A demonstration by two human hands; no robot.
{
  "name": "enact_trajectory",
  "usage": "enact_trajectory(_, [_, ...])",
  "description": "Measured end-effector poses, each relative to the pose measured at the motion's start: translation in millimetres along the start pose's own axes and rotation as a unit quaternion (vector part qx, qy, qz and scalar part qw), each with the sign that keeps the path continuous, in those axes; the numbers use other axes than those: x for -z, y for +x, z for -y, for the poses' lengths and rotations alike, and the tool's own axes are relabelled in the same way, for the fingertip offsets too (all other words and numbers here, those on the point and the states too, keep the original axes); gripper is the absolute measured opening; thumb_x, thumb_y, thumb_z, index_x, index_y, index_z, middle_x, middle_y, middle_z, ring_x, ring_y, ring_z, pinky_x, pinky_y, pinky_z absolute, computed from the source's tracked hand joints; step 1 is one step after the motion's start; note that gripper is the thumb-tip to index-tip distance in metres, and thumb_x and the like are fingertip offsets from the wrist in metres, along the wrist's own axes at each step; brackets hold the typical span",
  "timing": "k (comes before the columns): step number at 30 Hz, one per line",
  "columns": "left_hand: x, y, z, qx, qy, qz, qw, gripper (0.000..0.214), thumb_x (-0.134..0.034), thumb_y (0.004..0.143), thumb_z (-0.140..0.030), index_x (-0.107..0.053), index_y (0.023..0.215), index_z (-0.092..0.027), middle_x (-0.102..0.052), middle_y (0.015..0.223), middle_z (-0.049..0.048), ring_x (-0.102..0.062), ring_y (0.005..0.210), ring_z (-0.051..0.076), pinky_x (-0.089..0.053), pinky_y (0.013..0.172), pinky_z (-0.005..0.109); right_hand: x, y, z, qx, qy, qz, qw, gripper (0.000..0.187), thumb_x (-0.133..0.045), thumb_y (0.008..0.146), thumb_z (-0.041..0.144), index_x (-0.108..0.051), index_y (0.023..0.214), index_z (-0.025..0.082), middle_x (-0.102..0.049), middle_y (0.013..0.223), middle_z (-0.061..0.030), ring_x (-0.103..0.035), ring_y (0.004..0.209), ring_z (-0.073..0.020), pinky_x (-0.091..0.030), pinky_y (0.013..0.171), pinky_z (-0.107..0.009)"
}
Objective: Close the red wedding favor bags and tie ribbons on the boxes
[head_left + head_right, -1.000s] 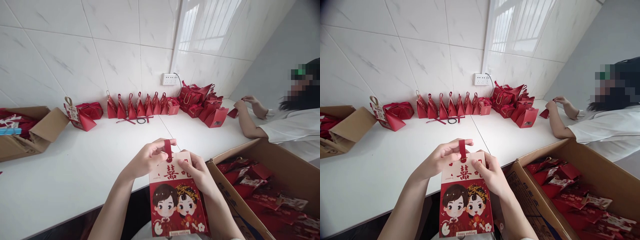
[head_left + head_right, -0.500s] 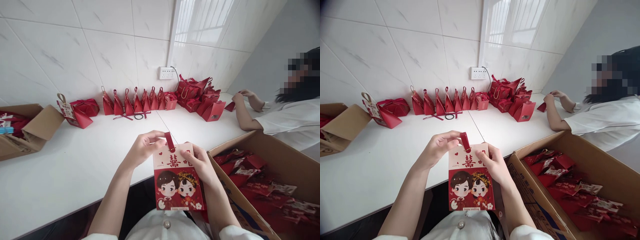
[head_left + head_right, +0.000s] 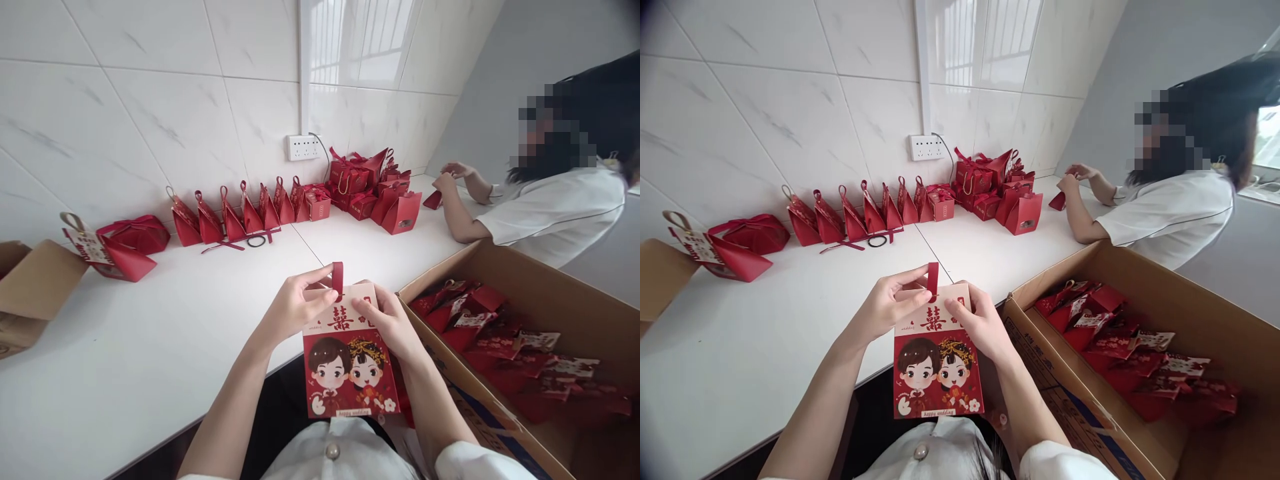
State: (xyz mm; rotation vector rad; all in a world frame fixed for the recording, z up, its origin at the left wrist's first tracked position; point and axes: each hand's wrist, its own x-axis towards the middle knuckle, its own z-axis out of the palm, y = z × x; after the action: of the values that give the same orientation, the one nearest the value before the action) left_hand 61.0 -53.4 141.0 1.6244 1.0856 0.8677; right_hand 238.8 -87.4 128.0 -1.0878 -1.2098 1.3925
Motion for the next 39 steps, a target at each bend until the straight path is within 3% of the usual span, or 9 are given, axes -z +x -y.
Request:
enact_trajectory(3, [-3.9,0.0,-0.5,-0.018,0.032,-0.007,0.999,0.057,-0.063,0.082,-0.043,-0.053,0.132,-0.017,-0.058,0.131,0.0098,-0.060,0.112,0.024,-0.048,0.101,0.037,3.7,0.4,0.9,0.008,-0.032,-0.018,0.999,0.039,-0.070,0.072,0.049,-0.060,0.092,0.017,-0.064,0.075,-0.0009,-0.061,0.068,-0.0163,-0.047,0.062,-0.026])
enact_trajectory(9, [-17.7,-3.8,-4.8,-0.077,0.028,-0.002,0.997,0.042,-0.058,0.086,-0.034,-0.058,0.126,-0.022,-0.065,0.111,0.0053,-0.065,0.096,0.020,-0.056,0.084,0.031,11.1,1.9,1.0,-0.013,-0.081,-0.041,0.996,0.040,-0.075,0.066,0.051,-0.057,0.070,0.016,-0.060,0.063,-0.0002,-0.056,0.056,-0.0137,-0.042,0.050,-0.023])
enact_trajectory(18, [-22.8,-3.6,-2.1,-0.084,-0.029,-0.031,0.996,0.030,-0.054,0.088,-0.030,-0.065,0.112,-0.016,-0.063,0.097,0.0049,-0.062,0.089,0.017,-0.052,0.085,0.029,6.2,3.1,0.4,0.023,-0.079,-0.030,0.996,0.039,-0.070,0.073,0.052,-0.056,0.071,0.016,-0.058,0.062,0.0008,-0.052,0.054,-0.0114,-0.039,0.047,-0.021])
enact_trajectory(22, [-16.7,-5.6,-1.2,-0.072,-0.004,-0.025,0.997,0.037,-0.056,0.087,-0.032,-0.061,0.120,-0.016,-0.064,0.105,0.0069,-0.062,0.089,0.017,-0.053,0.086,0.031,13.4,1.7,-4.6,0.041,-0.091,0.007,0.995,0.037,-0.058,0.083,0.052,-0.060,0.078,0.016,-0.059,0.069,-0.0008,-0.056,0.061,-0.0136,-0.044,0.055,-0.023])
enact_trajectory(27, [-17.9,-6.2,-0.9,-0.117,-0.005,0.003,0.993,0.031,-0.057,0.087,-0.031,-0.064,0.113,-0.017,-0.064,0.094,0.0049,-0.064,0.082,0.016,-0.056,0.077,0.028,43.2,-17.3,-0.5,0.061,-0.277,0.101,0.954,0.029,-0.053,0.089,0.042,-0.067,0.093,0.016,-0.069,0.087,-0.0052,-0.063,0.076,-0.0197,-0.050,0.065,-0.028])
enact_trajectory(29, [-25.6,-1.8,0.0,-0.146,-0.004,0.027,0.989,0.029,-0.058,0.085,-0.027,-0.065,0.111,-0.016,-0.063,0.090,0.0043,-0.064,0.080,0.015,-0.057,0.073,0.026,58.5,-31.8,3.3,0.054,-0.330,0.150,0.930,0.026,-0.057,0.087,0.037,-0.067,0.102,0.018,-0.070,0.097,-0.0057,-0.065,0.082,-0.0211,-0.052,0.072,-0.030])
enact_trajectory(32, [-47.1,10.4,2.2,-0.206,0.005,0.078,0.975,0.026,-0.058,0.084,-0.021,-0.065,0.108,-0.017,-0.063,0.087,0.0035,-0.065,0.076,0.013,-0.058,0.070,0.023,80.3,-55.5,3.7,0.027,-0.349,0.156,0.924,0.026,-0.060,0.085,0.032,-0.066,0.107,0.019,-0.070,0.100,-0.0058,-0.066,0.085,-0.0211,-0.054,0.078,-0.032])
enact_trajectory(35, [-75.4,24.9,3.1,-0.243,-0.006,0.117,0.963,0.026,-0.056,0.084,-0.019,-0.064,0.109,-0.017,-0.065,0.087,0.0028,-0.066,0.076,0.013,-0.058,0.069,0.023,98.7,-76.1,-3.6,0.008,-0.332,0.104,0.938,0.026,-0.055,0.088,0.029,-0.064,0.111,0.019,-0.069,0.107,-0.0061,-0.066,0.091,-0.0206,-0.054,0.083,-0.032])
enact_trajectory(39, [-107.6,43.2,-0.9,-0.212,-0.031,0.154,0.964,0.030,-0.058,0.083,-0.020,-0.063,0.111,-0.015,-0.068,0.085,0.0025,-0.066,0.076,0.012,-0.058,0.072,0.021,118.9,-98.1,-18.3,0.003,-0.298,0.017,0.954,0.033,-0.052,0.091,0.032,-0.058,0.122,0.021,-0.064,0.119,-0.0067,-0.063,0.098,-0.0213,-0.053,0.088,-0.035])
